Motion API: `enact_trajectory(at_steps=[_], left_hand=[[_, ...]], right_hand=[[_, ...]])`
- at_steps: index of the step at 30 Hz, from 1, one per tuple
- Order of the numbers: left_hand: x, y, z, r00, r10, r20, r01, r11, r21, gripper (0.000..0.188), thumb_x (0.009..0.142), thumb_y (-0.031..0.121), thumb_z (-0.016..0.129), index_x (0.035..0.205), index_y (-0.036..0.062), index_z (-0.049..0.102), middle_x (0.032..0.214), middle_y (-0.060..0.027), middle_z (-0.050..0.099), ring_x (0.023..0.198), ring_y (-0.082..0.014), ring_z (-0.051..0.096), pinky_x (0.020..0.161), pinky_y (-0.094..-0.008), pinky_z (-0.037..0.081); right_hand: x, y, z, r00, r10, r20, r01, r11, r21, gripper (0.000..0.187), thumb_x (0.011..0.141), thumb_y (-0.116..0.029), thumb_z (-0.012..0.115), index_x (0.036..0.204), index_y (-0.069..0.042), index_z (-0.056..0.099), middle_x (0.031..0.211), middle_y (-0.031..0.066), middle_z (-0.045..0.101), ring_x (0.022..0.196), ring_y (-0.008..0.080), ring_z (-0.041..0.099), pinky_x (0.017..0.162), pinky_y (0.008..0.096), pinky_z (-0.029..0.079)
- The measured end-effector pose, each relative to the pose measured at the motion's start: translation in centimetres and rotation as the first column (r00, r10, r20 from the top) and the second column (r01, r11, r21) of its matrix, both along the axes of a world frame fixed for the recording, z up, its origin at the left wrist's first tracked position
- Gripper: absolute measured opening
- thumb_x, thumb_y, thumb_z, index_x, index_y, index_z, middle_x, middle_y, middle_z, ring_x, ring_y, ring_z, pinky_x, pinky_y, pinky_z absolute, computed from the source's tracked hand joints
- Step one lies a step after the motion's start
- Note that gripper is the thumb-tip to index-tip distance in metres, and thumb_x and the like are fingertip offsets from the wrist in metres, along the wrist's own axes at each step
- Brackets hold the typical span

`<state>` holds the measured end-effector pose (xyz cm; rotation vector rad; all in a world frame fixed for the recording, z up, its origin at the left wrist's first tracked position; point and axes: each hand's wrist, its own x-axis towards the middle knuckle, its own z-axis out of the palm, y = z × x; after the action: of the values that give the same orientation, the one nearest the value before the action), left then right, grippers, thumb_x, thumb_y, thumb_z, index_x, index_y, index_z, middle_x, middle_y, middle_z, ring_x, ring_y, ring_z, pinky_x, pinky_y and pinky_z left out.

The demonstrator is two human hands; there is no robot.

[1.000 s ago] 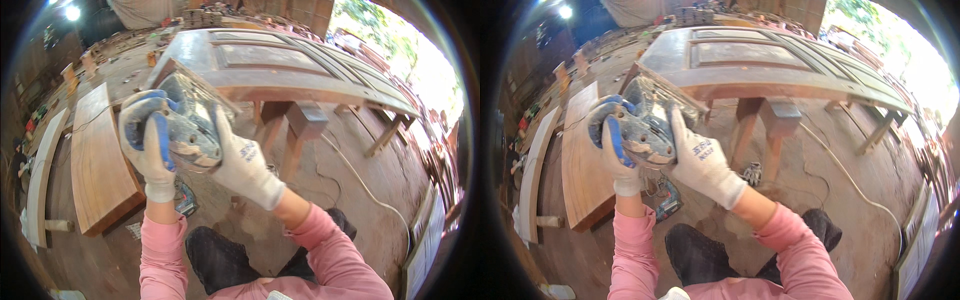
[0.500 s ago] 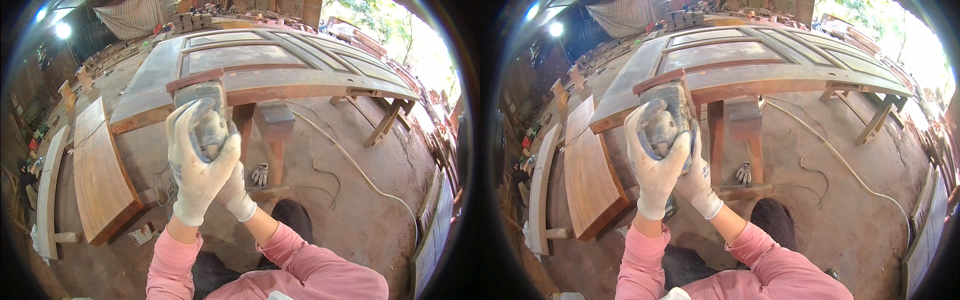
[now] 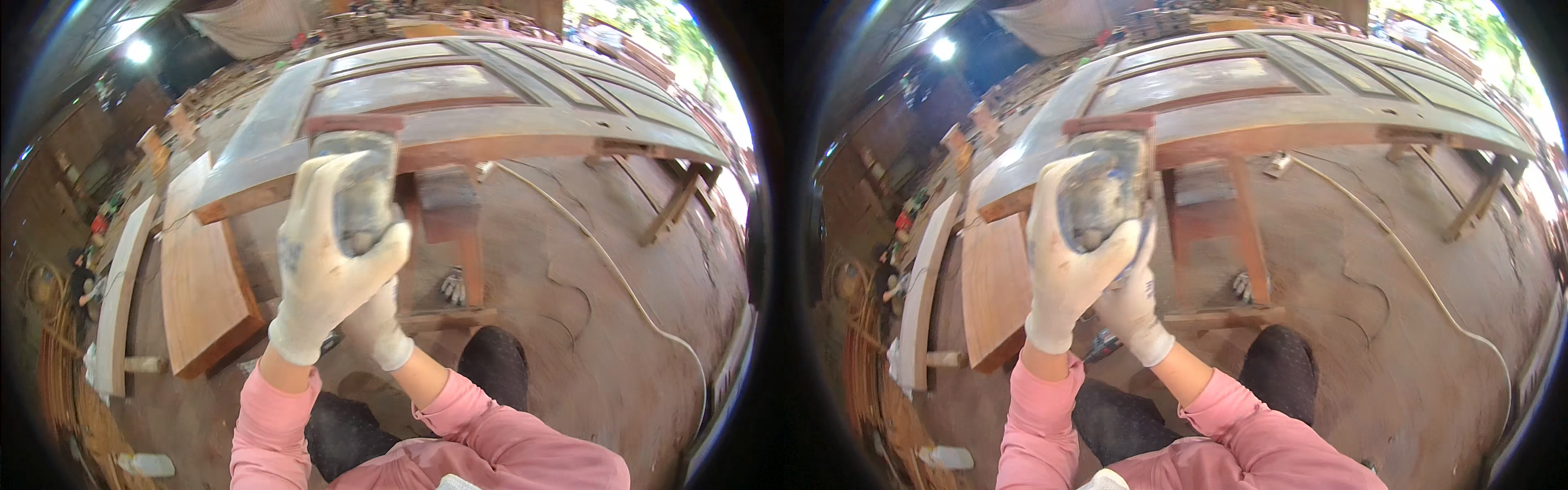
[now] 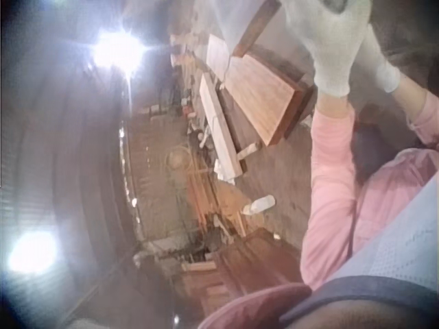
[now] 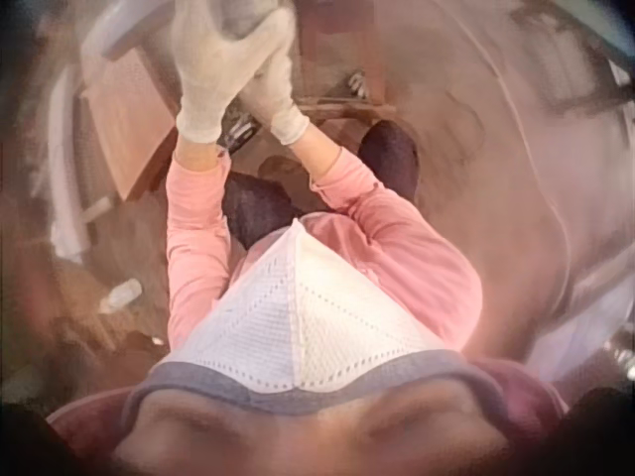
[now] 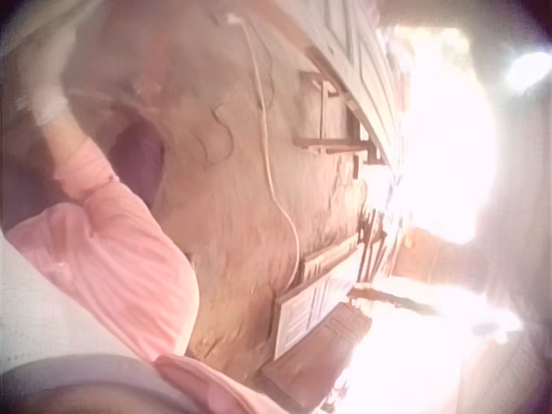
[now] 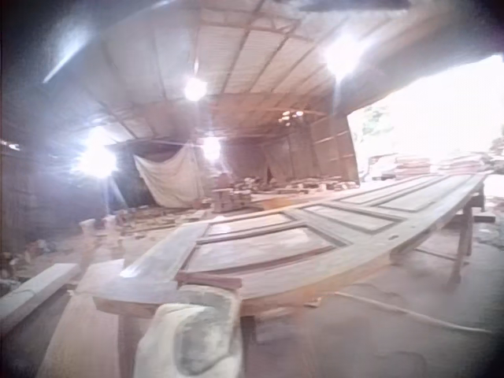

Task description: The person applies a dark wood filler to a large wooden door using a putty knife, smoothing it into the surface. They then use an electric orbital sander to sand the door surface, moving the tool across the panels and edges.

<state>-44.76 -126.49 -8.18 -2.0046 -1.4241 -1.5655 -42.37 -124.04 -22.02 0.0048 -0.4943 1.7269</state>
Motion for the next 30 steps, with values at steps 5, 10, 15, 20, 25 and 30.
enact_trajectory(at_steps=[5,10,15,20,25,30], left_hand=[[2.6,1.2,2.8,0.988,-0.069,-0.14,0.069,0.998,-0.008,0.054,0.073,0.015,0.077,0.123,0.0058,0.059,0.113,-0.0152,0.06,0.1,-0.0365,0.065,0.086,-0.0434,0.054],[1.9,0.5,1.3,0.985,-0.053,-0.162,0.041,0.996,-0.08,0.057,0.071,0.016,0.08,0.124,0.0053,0.061,0.115,-0.0141,0.063,0.1,-0.0334,0.069,0.087,-0.0387,0.056],[2.6,1.0,2.3,0.981,-0.068,-0.183,0.055,0.996,-0.076,0.055,0.071,0.016,0.078,0.122,0.0064,0.061,0.115,-0.0131,0.062,0.1,-0.0347,0.068,0.086,-0.0412,0.056],[2.1,0.3,1.5,0.99,-0.051,-0.131,0.039,0.995,-0.093,0.049,0.072,0.016,0.074,0.119,0.0087,0.062,0.113,-0.0125,0.062,0.1,-0.0373,0.065,0.086,-0.0459,0.055],[1.0,0.0,1.2,0.98,-0.065,-0.188,0.048,0.995,-0.091,0.057,0.068,0.013,0.08,0.121,0.0034,0.061,0.115,-0.0159,0.063,0.101,-0.0364,0.066,0.089,-0.0411,0.054],[1.5,0.4,1.7,0.976,-0.05,-0.213,0.034,0.996,-0.076,0.051,0.071,0.016,0.076,0.118,0.0071,0.062,0.112,-0.0135,0.064,0.099,-0.037,0.068,0.084,-0.0451,0.057]], right_hand=[[1.2,0.3,-0.2,0.954,0.273,-0.126,-0.262,0.96,0.097,0.064,0.11,-0.048,0.043,0.161,-0.014,0.023,0.158,0.0097,0.036,0.146,0.0222,0.038,0.121,0.0396,0.033],[0.4,0.0,-0.9,0.912,0.37,-0.178,-0.357,0.929,0.099,0.062,0.109,-0.046,0.044,0.159,-0.013,0.025,0.155,0.0093,0.039,0.143,0.0218,0.04,0.12,0.0395,0.034],[-0.5,-0.3,-1.4,0.897,0.406,-0.173,-0.395,0.914,0.093,0.059,0.109,-0.044,0.045,0.156,-0.013,0.028,0.152,0.0089,0.042,0.141,0.0214,0.042,0.118,0.0394,0.036],[-0.3,-0.1,-1.3,0.903,0.4,-0.158,-0.39,0.916,0.09,0.056,0.109,-0.041,0.047,0.154,-0.012,0.03,0.148,0.0085,0.045,0.139,0.0209,0.044,0.117,0.0394,0.037],[-1.1,-0.9,-2.2,0.898,0.404,-0.173,-0.399,0.915,0.059,0.054,0.109,-0.039,0.048,0.152,-0.012,0.033,0.145,0.0081,0.047,0.137,0.0205,0.046,0.116,0.0393,0.038],[-2.5,-0.9,-3.9,0.914,0.361,-0.185,-0.365,0.931,0.018,0.051,0.109,-0.037,0.05,0.15,-0.012,0.035,0.142,0.0077,0.05,0.134,0.0201,0.048,0.114,0.0392,0.04]])
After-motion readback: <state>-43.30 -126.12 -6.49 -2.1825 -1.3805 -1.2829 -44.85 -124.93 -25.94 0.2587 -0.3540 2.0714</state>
